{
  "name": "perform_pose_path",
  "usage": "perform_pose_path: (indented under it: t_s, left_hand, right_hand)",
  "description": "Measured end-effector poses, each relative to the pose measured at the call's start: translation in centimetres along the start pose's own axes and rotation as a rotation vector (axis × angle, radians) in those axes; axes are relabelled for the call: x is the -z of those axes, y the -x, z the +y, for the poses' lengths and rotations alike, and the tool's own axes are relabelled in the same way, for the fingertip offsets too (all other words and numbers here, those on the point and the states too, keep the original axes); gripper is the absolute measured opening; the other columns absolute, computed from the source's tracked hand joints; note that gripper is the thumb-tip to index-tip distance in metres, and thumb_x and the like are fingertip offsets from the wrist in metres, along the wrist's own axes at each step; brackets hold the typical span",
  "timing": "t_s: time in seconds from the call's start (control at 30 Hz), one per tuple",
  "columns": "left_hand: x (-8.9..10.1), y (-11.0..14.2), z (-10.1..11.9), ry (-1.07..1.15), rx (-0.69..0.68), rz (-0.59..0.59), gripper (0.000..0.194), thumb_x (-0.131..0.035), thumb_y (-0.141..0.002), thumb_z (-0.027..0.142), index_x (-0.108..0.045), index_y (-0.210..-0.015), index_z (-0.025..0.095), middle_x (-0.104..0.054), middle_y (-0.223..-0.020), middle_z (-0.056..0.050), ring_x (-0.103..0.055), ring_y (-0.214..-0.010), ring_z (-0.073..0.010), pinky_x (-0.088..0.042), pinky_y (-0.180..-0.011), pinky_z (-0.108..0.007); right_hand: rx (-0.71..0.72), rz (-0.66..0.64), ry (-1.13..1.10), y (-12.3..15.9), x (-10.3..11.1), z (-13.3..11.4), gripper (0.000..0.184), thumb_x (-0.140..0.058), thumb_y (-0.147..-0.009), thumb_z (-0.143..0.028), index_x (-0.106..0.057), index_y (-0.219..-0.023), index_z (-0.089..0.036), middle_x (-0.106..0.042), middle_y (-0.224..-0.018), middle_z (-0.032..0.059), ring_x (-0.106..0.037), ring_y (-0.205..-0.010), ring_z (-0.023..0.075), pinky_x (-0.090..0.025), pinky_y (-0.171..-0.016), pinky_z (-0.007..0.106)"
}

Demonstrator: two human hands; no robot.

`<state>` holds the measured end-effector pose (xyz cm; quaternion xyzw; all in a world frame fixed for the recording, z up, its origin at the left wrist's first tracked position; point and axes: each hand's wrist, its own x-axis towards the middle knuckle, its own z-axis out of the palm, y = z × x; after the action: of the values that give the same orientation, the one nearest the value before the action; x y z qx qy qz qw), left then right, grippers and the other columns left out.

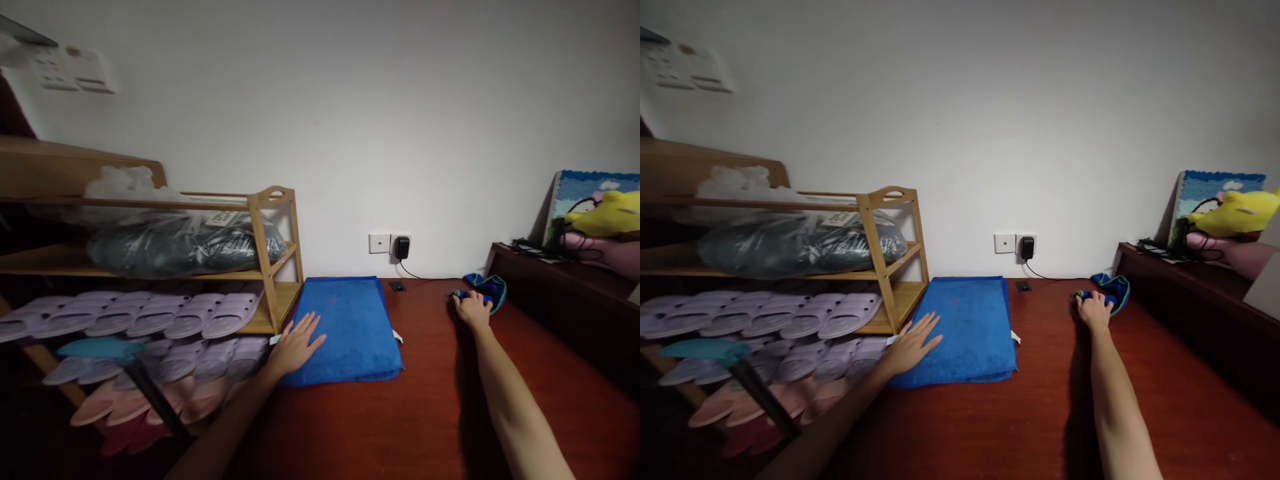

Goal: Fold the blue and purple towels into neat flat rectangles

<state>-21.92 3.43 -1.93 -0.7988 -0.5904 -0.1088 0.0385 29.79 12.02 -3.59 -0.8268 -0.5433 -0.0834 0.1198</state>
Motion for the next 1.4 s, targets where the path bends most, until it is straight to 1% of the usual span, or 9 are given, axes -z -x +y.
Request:
perform_pose_path:
  t_s: [0.1,0.3,0.5,0.63,0.8,0.97,1.23,1.33,1.4]
  left_hand:
    - [-0.2,0.0,-0.1,-0.027,-0.008,0.000,0.059,-0.031,-0.093,0.053,-0.034,-0.142,0.020,-0.030,-0.149,-0.007,-0.027,-0.138,-0.0212,-0.021,-0.111,-0.047]
    - [-0.5,-0.1,-0.3,-0.032,-0.017,-0.002,0.060,-0.029,-0.093,0.054,-0.033,-0.143,0.021,-0.030,-0.149,-0.007,-0.025,-0.139,-0.0220,-0.022,-0.111,-0.048]
    - [-0.1,-0.1,0.0,-0.018,-0.002,-0.042,0.062,-0.027,-0.093,0.055,-0.031,-0.143,0.020,-0.027,-0.151,-0.006,-0.022,-0.140,-0.0210,-0.018,-0.112,-0.048]
    - [0.1,-0.1,0.2,-0.024,-0.003,-0.063,0.062,-0.026,-0.093,0.055,-0.030,-0.144,0.019,-0.025,-0.151,-0.006,-0.022,-0.140,-0.0212,-0.019,-0.111,-0.049]
    - [1.0,0.1,1.3,-0.142,-0.055,0.016,0.053,-0.030,-0.095,0.043,-0.040,-0.139,0.014,-0.031,-0.149,-0.013,-0.026,-0.138,-0.0248,-0.019,-0.111,-0.051]
    - [3.1,1.6,6.1,-0.200,-0.219,0.129,0.046,-0.037,-0.086,0.012,-0.049,-0.130,0.007,-0.034,-0.146,-0.019,-0.029,-0.137,-0.0272,-0.022,-0.110,-0.048]
    - [6.9,10.5,18.9,0.174,-0.900,0.123,0.044,-0.042,-0.090,0.027,-0.044,-0.132,0.015,-0.040,-0.144,-0.011,-0.034,-0.133,-0.0230,-0.032,-0.106,-0.038]
    - [7.0,12.9,20.4,0.135,-1.124,0.039,0.046,-0.042,-0.091,0.029,-0.044,-0.132,0.010,-0.044,-0.141,-0.014,-0.035,-0.133,-0.0227,-0.027,-0.110,-0.037]
    - [6.7,13.8,20.2,0.109,-1.118,-0.018,0.047,-0.039,-0.092,0.031,-0.043,-0.133,0.008,-0.047,-0.139,-0.014,-0.034,-0.133,-0.0229,-0.023,-0.112,-0.039]
  right_hand:
    - [0.014,0.000,0.001,0.9,-0.1,-0.2,0.058,-0.019,-0.094,-0.042,-0.064,-0.111,-0.011,-0.031,-0.146,0.0142,-0.019,-0.135,0.0298,-0.013,-0.106,0.054]
    - [0.025,-0.158,-0.043,1.4,0.1,0.1,0.060,-0.024,-0.093,-0.048,-0.058,-0.117,-0.005,-0.058,-0.118,0.0213,-0.057,-0.107,0.0310,-0.040,-0.090,0.043]
    - [0.114,-0.229,-0.004,3.2,1.9,0.5,0.053,-0.036,-0.089,-0.048,-0.062,-0.112,-0.008,-0.062,-0.112,0.0209,-0.060,-0.102,0.0329,-0.044,-0.084,0.039]
    - [0.204,-0.258,-0.004,6.0,3.2,0.8,0.051,-0.037,-0.090,-0.047,-0.059,-0.119,-0.012,-0.061,-0.117,0.0189,-0.059,-0.107,0.0311,-0.044,-0.085,0.038]
    - [0.382,-0.289,-0.029,12.7,5.6,1.2,0.046,-0.039,-0.088,-0.053,-0.068,-0.098,-0.019,-0.050,-0.135,0.0106,-0.058,-0.110,0.0284,-0.044,-0.089,0.035]
    - [0.592,-0.240,-0.109,22.4,9.0,0.6,0.052,-0.036,-0.089,-0.056,-0.067,-0.102,-0.016,-0.051,-0.133,0.0149,-0.058,-0.111,0.0310,-0.046,-0.089,0.041]
    - [0.901,-0.007,-0.206,35.9,10.9,-2.0,0.055,-0.052,-0.079,-0.062,-0.062,-0.110,-0.018,-0.054,-0.129,0.0164,-0.056,-0.115,0.0287,-0.051,-0.089,0.035]
    - [1.039,0.037,-0.249,38.2,9.9,-2.5,0.034,-0.056,-0.082,-0.049,-0.063,-0.100,-0.020,-0.066,-0.114,0.0104,-0.063,-0.105,0.0231,-0.052,-0.086,0.028]
    - [1.105,0.092,-0.260,38.9,9.7,-2.6,0.022,-0.052,-0.088,-0.036,-0.062,-0.100,-0.021,-0.067,-0.112,0.0071,-0.063,-0.104,0.0201,-0.051,-0.088,0.025]
